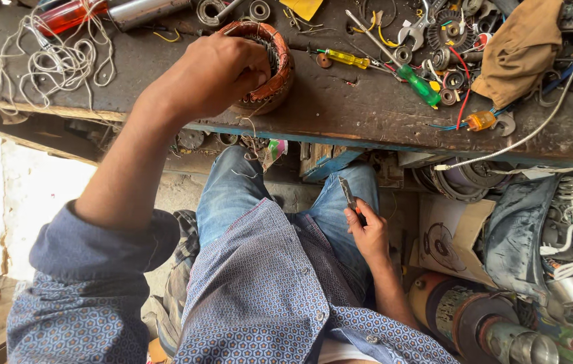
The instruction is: The person uses a utility knife to scrape and trim copper windings on a cylindrical electrical coil. They repeatedly rotate the coil, scrape the surface, and pull away loose strands of wire while working at a cluttered bench.
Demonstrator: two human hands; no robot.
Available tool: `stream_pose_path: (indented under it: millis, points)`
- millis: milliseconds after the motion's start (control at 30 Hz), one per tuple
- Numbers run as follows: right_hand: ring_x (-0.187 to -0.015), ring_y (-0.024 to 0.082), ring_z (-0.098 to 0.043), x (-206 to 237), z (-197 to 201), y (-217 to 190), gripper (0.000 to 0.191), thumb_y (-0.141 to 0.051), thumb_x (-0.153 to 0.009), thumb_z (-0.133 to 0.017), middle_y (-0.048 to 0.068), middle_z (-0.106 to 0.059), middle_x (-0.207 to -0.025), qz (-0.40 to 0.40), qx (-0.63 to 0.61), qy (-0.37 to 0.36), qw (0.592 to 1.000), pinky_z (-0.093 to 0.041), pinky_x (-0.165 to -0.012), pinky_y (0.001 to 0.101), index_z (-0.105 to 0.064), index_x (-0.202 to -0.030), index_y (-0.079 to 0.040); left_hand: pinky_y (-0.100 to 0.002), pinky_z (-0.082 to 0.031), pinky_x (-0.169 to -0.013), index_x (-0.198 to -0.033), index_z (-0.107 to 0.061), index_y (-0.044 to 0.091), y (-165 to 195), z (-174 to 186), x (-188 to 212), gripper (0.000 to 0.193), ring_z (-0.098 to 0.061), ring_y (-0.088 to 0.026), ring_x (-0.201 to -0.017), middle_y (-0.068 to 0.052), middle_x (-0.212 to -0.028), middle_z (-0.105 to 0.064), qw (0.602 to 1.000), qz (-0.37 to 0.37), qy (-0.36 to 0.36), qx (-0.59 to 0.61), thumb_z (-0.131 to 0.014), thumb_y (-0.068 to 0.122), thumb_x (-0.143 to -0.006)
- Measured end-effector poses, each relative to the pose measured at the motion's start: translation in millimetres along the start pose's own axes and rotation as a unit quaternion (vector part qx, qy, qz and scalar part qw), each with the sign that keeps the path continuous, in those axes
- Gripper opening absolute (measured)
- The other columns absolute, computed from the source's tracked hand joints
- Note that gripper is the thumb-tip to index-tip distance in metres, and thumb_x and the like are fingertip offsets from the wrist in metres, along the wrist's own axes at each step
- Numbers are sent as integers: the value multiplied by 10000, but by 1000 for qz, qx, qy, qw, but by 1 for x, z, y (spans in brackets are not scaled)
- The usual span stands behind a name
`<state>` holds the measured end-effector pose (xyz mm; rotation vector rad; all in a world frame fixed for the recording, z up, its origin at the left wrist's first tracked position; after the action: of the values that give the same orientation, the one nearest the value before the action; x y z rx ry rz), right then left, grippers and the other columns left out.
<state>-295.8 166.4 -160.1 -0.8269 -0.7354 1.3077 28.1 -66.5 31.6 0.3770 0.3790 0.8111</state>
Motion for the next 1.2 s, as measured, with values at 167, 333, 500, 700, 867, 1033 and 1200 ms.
stream_pose_path:
  millis: [167,333,500,700,867,1033,1200]
  points:
    - [-566,93,-653,3,-2,2,335,-202,-959,-728,29,-681,-746,0,-4,3,1000,-536,-503,256,-681,-1244,-30,-475,-527,-893,-951,-680,35,5,-1,-2,82,-690,-358,-880,-135,-906,-711,994,-97,54,7,-656,110,-973]
    - [-604,85,-661,5,2,-2,341,-206,-963,-724,28,-683,-778,-1,-20,7,1000,-561,-512,244,-673,-1245,-20,-405,-560,-809,-1063,-752,70,-7,5,-6,162,-725,-283,-879,-115,-948,-747,993,-67,-36,91,-698,84,-911]
    - [-564,91,-648,5,5,-7,339,-209,-964,-722,28,-673,-742,-20,-12,7,1000,-540,-511,256,-682,-1247,-27,-402,-567,-766,-1040,-775,93,-9,6,-16,157,-735,-269,-841,-108,-924,-757,996,-40,-72,44,-719,79,-894]
    - [-543,90,-638,5,2,-9,349,-209,-944,-739,29,-682,-752,-1,11,15,1000,-520,-495,257,-680,-1231,-19,-414,-559,-747,-1039,-772,111,-6,8,-16,177,-729,-278,-814,-98,-914,-762,994,-74,-63,47,-722,92,-871]
    - [-529,114,-602,-2,-5,-19,239,-215,-990,-729,77,-636,-657,-60,39,-23,997,-494,-498,284,-712,-1126,-19,-437,-542,-695,-1011,-799,198,1,11,-22,217,-702,-327,-776,-100,-894,-755,987,-154,-44,0,-757,180,-798]
    - [-498,109,-648,-8,-8,-38,400,-247,-887,-749,41,-705,-770,-36,41,-15,998,-532,-456,291,-696,-1231,-49,-449,-538,-703,-876,-755,119,3,6,-20,95,-693,-336,-786,-112,-834,-718,991,-128,-20,32,-681,146,-822]
    - [-499,130,-645,-5,-10,-48,417,-275,-884,-770,58,-725,-770,-18,58,-23,998,-531,-462,301,-697,-1238,-67,-481,-532,-720,-878,-654,30,11,4,-23,131,-671,-386,-796,-171,-836,-671,986,-126,99,45,-663,160,-887]
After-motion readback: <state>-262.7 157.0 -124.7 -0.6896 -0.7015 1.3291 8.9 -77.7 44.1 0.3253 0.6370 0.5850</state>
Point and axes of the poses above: each hand's wrist, its own x-axis away from the middle knuckle, its own z-axis out of the back of the hand, y = z × x, the point moved 4 cm from there along -x, towards the middle knuckle
